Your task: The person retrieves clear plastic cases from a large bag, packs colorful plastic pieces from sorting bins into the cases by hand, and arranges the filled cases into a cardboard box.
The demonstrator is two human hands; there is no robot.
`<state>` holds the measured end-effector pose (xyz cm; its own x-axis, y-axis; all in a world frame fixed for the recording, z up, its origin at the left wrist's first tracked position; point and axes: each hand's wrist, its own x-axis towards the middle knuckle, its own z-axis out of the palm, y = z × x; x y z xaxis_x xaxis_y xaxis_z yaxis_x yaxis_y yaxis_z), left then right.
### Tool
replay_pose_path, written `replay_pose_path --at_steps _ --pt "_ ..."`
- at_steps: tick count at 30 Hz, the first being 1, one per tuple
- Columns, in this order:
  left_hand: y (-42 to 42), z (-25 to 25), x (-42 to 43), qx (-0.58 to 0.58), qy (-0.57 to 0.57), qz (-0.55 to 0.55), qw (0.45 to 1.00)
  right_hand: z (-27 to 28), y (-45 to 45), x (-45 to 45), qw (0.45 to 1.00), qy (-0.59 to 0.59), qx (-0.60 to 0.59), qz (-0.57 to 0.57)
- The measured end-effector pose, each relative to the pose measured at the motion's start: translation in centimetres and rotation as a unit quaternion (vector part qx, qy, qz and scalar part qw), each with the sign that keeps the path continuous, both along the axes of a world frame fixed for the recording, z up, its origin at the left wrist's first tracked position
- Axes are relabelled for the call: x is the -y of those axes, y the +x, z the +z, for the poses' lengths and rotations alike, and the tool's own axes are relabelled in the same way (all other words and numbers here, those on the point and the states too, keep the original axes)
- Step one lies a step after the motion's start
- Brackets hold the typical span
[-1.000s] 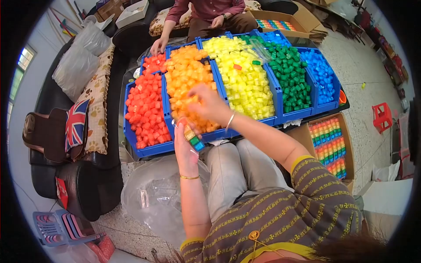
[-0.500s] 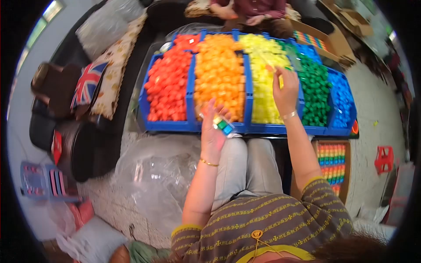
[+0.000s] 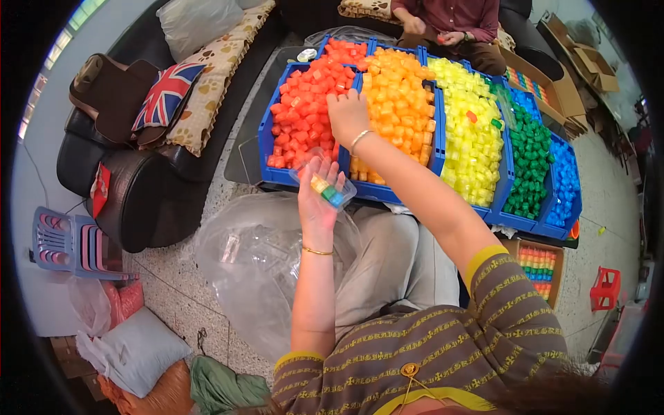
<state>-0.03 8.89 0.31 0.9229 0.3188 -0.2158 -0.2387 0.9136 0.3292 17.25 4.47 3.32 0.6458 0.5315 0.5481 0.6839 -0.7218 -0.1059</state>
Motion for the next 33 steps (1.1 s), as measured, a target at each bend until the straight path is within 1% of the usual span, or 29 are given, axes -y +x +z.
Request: replay_pose_path --at_steps 1,2,4,5,6,7,8,9,10,11,12,14,15,16,18,19,20,21,22,23,25,26,28,29,31,32,33 --pt "0.0 -0.3 -0.2 -0.019 0.024 0.006 1.000 0.1 0.3 -0.7 0.997 -0.056 0.003 -0.052" --pt "0.1 -0.6 -0.2 -0.038 0.047 0.010 0.998 0.0 0.5 -1.0 0.997 -0.055 0.004 -0.057" --pt "0.2 -0.9 -0.4 -0.036 0.042 -0.007 0.998 0.7 0.0 -0.3 0.997 -0.051 -0.001 -0.050" --pt "0.3 -1.2 -0.3 -0.027 0.052 -0.008 0.998 0.8 -0.3 0.3 0.999 -0.003 0.008 -0.033" --pt "0.5 -1.3 -0.2 -0.017 0.061 -0.009 0.998 1.6 -1.3 1.3 0.999 -0.006 0.008 -0.040" --pt "0.6 -0.9 0.0 -0.022 0.069 -0.010 0.997 2.8 -2.9 2.8 0.997 0.054 -0.026 0.040" --pt "0.7 -0.7 0.3 -0.023 0.065 -0.017 0.997 3.3 -4.3 4.1 0.984 0.115 -0.061 0.118" --pt "0.9 -0.5 0.5 0.007 0.064 -0.037 0.997 3.3 -5.5 5.3 0.985 0.113 -0.061 0.112" --pt "1.1 -0.5 0.7 0.038 0.064 -0.057 0.996 3.2 -6.5 6.4 0.980 0.105 -0.049 0.158" --pt "1.3 -1.5 0.6 0.031 0.065 -0.077 0.994 3.1 -6.8 7.4 0.973 0.098 -0.037 0.205" --pt "1.6 -1.1 1.3 0.032 0.064 -0.083 0.994 3.0 -6.6 8.3 0.975 0.097 -0.037 0.199" --pt "2.0 -0.3 3.2 0.036 0.033 -0.126 0.991 2.8 -6.2 9.9 0.973 0.088 0.011 0.215" --pt "1.9 1.1 4.3 0.055 0.001 -0.152 0.987 2.9 -5.8 10.7 0.971 0.100 0.001 0.217" --pt "2.2 1.2 4.8 0.057 0.002 -0.155 0.986 3.0 -5.5 11.4 0.972 0.100 0.003 0.214" --pt "2.6 1.2 5.6 0.058 -0.019 -0.187 0.980 2.9 -5.0 12.8 0.959 0.130 -0.040 0.247" --pt "3.0 0.5 6.1 0.045 -0.031 -0.174 0.983 3.4 -4.5 13.7 0.962 0.100 -0.027 0.254" --pt "3.0 0.2 6.3 0.043 -0.029 -0.179 0.983 3.3 -3.8 14.6 0.963 0.102 -0.027 0.250" --pt "3.1 0.0 6.4 0.045 -0.033 -0.195 0.979 3.2 -2.7 15.6 0.983 0.120 -0.007 0.142" --pt "3.3 0.1 6.7 0.049 -0.038 -0.210 0.976 3.1 -1.5 16.2 0.990 0.135 0.013 0.034" --pt "3.3 0.2 7.1 0.049 -0.037 -0.213 0.975 2.6 -0.4 16.6 0.990 0.135 0.014 0.032" --pt "3.4 0.8 7.6 0.047 -0.043 -0.201 0.977 1.4 1.4 17.0 0.988 0.124 0.016 -0.094" --pt "3.5 0.9 7.7 0.047 -0.039 -0.204 0.977 0.9 2.0 17.1 0.987 0.127 0.017 -0.097" --pt "3.7 1.0 8.0 0.041 -0.052 -0.211 0.975 1.0 2.6 17.1 0.991 0.083 -0.002 -0.101" --pt "3.9 0.8 8.1 0.042 -0.051 -0.213 0.975 0.9 2.8 17.2 0.991 0.084 0.000 -0.103" --pt "4.1 0.7 8.4 0.057 -0.020 -0.207 0.976 1.7 2.0 17.4 0.993 0.096 0.015 -0.068" --pt "4.2 0.5 8.5 0.055 -0.019 -0.211 0.976 1.9 1.4 17.6 0.992 0.098 0.013 -0.072" --pt "4.3 0.6 8.8 0.027 -0.015 -0.203 0.979 2.1 0.5 17.9 0.985 0.173 -0.009 -0.008"
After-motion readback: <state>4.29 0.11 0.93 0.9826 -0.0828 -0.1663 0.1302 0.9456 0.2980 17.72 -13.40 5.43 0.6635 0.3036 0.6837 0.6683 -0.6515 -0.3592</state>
